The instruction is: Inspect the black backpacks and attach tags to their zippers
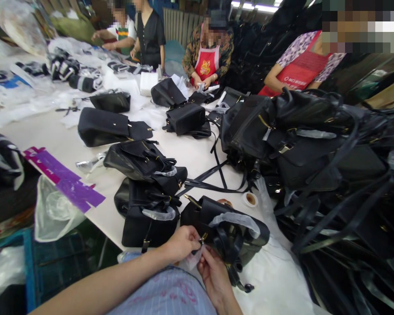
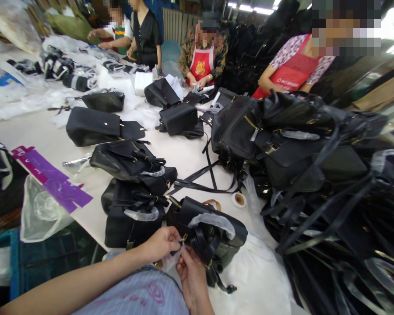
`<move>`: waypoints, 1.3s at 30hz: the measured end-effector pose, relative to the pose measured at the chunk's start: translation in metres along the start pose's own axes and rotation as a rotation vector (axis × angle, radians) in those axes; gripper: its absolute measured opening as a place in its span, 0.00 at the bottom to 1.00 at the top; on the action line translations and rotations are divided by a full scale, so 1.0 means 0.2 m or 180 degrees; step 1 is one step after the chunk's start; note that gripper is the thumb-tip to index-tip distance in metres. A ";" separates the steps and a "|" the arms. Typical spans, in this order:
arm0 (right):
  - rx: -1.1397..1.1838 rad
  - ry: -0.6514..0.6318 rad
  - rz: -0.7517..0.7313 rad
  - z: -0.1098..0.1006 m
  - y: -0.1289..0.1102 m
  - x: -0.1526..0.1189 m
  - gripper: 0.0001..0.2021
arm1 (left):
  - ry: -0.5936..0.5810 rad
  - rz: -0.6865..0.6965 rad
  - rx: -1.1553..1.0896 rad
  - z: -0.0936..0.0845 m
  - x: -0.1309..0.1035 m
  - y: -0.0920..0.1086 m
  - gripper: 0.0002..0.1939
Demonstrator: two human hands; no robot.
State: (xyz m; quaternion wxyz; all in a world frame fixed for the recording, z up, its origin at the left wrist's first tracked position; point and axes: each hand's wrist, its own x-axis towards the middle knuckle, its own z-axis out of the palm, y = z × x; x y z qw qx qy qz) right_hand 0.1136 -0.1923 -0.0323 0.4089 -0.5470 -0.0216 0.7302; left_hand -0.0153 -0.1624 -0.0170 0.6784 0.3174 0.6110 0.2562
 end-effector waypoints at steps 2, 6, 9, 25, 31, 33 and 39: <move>-0.0021 -0.0011 0.0079 0.01 0.00 0.00 0.21 | 0.0001 0.0048 0.0031 0.00 0.00 -0.02 0.07; -0.0014 0.0072 0.0127 0.03 0.00 -0.02 0.21 | -0.0011 0.0177 0.0065 0.00 0.00 -0.04 0.07; -0.0107 0.0238 0.0031 0.04 0.00 -0.02 0.20 | -0.0038 0.0228 0.0067 0.00 0.00 -0.05 0.07; -0.0926 0.0015 -0.0705 0.01 0.04 0.01 0.13 | -0.0140 -0.0242 -0.0370 0.00 0.01 -0.04 0.08; -0.0713 0.0077 -0.0592 0.03 0.03 0.00 0.17 | -0.0105 -0.0004 -0.0093 0.01 0.02 -0.09 0.04; -0.0742 0.0113 -0.0607 0.03 0.03 0.00 0.17 | -0.0139 0.0053 -0.0019 0.00 0.01 -0.10 0.05; -0.0777 0.0216 -0.0609 0.01 0.03 -0.01 0.19 | 0.0027 0.0152 0.0159 -0.03 0.02 -0.11 0.02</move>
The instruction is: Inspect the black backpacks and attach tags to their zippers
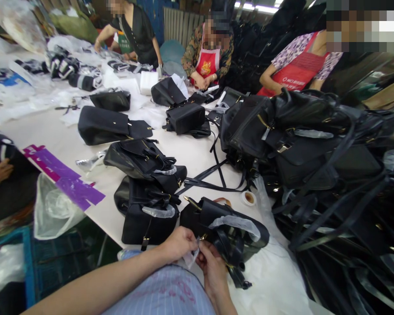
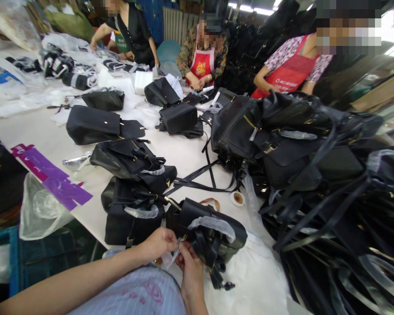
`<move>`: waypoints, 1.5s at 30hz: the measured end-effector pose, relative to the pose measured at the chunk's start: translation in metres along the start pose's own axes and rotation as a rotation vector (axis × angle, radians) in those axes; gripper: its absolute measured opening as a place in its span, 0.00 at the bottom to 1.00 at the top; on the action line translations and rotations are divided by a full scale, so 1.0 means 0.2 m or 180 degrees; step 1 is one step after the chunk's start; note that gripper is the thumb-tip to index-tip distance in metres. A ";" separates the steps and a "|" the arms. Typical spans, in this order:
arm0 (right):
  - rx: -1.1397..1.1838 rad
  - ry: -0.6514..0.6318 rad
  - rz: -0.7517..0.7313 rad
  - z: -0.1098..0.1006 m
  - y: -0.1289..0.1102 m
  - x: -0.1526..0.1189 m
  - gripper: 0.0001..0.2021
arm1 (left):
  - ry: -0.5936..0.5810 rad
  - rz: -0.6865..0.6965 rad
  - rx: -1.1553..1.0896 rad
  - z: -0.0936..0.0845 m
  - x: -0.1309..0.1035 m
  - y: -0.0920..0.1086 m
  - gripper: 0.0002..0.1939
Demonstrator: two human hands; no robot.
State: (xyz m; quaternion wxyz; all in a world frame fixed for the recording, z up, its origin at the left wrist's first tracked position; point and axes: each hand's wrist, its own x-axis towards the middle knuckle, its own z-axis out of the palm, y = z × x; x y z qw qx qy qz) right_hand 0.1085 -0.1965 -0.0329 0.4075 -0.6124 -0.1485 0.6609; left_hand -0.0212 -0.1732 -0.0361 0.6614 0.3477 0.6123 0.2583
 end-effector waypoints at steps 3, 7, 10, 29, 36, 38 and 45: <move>-0.0013 0.0067 -0.0021 0.01 0.00 0.00 0.20 | 0.0041 0.0022 -0.0022 0.00 0.01 0.00 0.03; -0.0156 0.0062 -0.0216 0.01 0.02 0.00 0.19 | 0.0059 -0.0020 -0.0118 0.01 0.01 0.00 0.04; -0.0458 0.0070 -0.0441 0.00 0.03 0.01 0.17 | 0.0018 -0.0107 -0.0258 0.02 0.00 0.00 0.06; -0.1493 0.0472 -0.1044 -0.06 0.08 0.03 0.21 | -0.1261 -0.1771 -0.2320 0.02 0.11 -0.22 0.20; -0.1400 0.0356 -0.1241 -0.05 0.10 0.04 0.18 | -0.1541 -0.1522 -0.2534 0.00 0.06 -0.17 0.19; -0.1470 0.0324 -0.1167 -0.04 0.09 0.04 0.19 | -0.1617 -0.1543 -0.2609 -0.01 0.06 -0.17 0.18; -0.1716 0.0235 -0.1170 -0.09 0.08 0.04 0.22 | -0.1674 -0.1487 -0.2678 0.00 0.10 -0.21 0.17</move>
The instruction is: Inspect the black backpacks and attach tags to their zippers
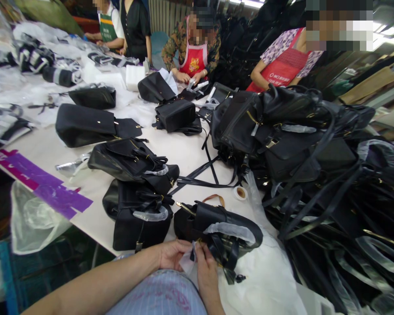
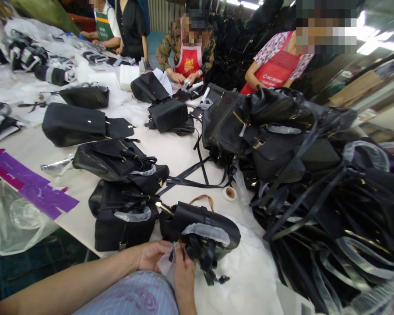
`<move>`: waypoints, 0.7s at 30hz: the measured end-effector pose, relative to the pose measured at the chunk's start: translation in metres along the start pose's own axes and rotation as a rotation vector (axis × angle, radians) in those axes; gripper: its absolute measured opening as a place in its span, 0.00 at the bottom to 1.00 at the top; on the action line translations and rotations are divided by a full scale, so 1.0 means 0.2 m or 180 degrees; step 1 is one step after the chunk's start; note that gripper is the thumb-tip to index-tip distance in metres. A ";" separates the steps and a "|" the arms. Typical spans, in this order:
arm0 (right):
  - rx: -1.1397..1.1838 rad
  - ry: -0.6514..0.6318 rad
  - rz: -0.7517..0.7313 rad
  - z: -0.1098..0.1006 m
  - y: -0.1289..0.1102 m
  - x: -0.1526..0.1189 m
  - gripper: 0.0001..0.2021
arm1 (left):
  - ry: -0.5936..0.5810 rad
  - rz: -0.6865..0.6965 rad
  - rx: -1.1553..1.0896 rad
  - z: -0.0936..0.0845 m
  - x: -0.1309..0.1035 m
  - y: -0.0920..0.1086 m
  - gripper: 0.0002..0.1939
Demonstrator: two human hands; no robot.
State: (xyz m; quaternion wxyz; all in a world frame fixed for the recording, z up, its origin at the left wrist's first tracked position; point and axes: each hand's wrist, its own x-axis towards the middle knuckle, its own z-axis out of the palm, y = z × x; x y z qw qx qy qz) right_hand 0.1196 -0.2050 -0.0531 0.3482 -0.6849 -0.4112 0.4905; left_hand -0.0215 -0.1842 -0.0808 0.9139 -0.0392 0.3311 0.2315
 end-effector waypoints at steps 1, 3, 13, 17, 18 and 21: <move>-0.0020 -0.0007 -0.0044 -0.01 0.00 0.00 0.21 | 0.0013 -0.0006 0.0001 0.00 0.01 -0.01 0.18; -0.0051 0.0030 -0.0089 -0.01 0.01 0.00 0.20 | 0.0045 0.0002 0.0005 0.01 0.02 -0.02 0.19; 0.0171 0.0199 0.0272 0.00 -0.03 0.00 0.21 | 0.0113 0.0016 0.0227 0.06 -0.03 0.02 0.20; 0.0382 0.0074 0.0429 0.01 -0.06 -0.02 0.22 | 0.0364 0.0387 0.1202 0.13 -0.10 0.06 0.18; 0.0427 0.0059 0.0463 0.01 -0.06 -0.03 0.22 | 0.0467 0.0489 0.1436 0.15 -0.12 0.07 0.18; 0.0517 0.0055 0.0468 0.02 -0.08 -0.03 0.20 | 0.0812 0.0575 0.1862 0.19 -0.14 0.08 0.18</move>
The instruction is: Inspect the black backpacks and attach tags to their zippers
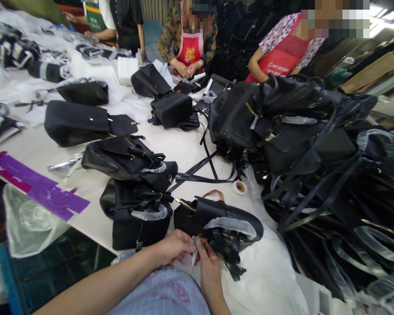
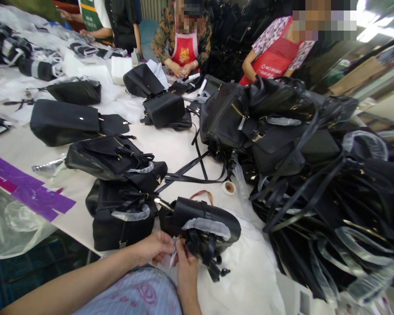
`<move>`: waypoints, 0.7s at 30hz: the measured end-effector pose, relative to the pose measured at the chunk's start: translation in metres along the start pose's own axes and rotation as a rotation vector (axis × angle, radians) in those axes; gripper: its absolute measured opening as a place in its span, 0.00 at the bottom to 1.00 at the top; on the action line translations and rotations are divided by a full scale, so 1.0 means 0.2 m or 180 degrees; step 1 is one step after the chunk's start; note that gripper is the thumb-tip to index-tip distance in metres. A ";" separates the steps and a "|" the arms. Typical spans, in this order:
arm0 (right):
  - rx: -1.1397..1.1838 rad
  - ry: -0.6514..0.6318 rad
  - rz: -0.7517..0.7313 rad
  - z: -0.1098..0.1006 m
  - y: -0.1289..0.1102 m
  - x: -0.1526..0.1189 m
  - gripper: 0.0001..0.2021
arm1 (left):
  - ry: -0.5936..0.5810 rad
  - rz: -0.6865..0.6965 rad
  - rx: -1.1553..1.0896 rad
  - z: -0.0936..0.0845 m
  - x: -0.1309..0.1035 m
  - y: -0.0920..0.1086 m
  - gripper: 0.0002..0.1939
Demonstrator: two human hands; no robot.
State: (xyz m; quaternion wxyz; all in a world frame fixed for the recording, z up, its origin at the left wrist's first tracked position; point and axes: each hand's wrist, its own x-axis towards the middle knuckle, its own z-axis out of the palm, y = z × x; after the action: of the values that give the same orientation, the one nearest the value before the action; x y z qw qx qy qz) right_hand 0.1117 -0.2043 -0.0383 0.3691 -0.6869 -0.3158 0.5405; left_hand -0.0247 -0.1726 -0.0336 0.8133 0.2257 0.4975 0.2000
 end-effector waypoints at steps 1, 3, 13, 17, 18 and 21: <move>0.0021 -0.0011 -0.0023 0.00 0.00 0.00 0.19 | 0.0111 0.0008 0.0083 0.01 0.00 0.00 0.18; 0.0067 -0.0031 -0.0037 0.00 0.00 0.00 0.19 | 0.0306 0.0060 0.0198 0.01 0.01 0.01 0.15; 0.0260 0.0030 0.0229 0.01 0.01 0.02 0.23 | 0.0653 0.0424 0.0795 0.03 0.04 0.00 0.06; 0.0383 0.0260 0.0290 0.03 0.03 0.03 0.25 | 0.0775 0.0462 0.0684 0.04 0.04 0.00 0.08; 0.0424 0.0279 0.0272 0.04 0.04 0.03 0.24 | 0.0704 0.0373 0.0469 0.04 0.04 0.00 0.08; 0.0642 0.0196 0.0330 0.05 0.04 0.02 0.22 | 0.0216 -0.0170 -0.0281 0.01 0.03 -0.02 0.07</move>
State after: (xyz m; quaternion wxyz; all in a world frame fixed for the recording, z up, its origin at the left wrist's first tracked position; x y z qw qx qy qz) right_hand 0.1035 -0.2029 -0.0483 0.4174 -0.6780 -0.2124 0.5666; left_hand -0.0206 -0.1722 -0.0400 0.8102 0.1693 0.5214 0.2076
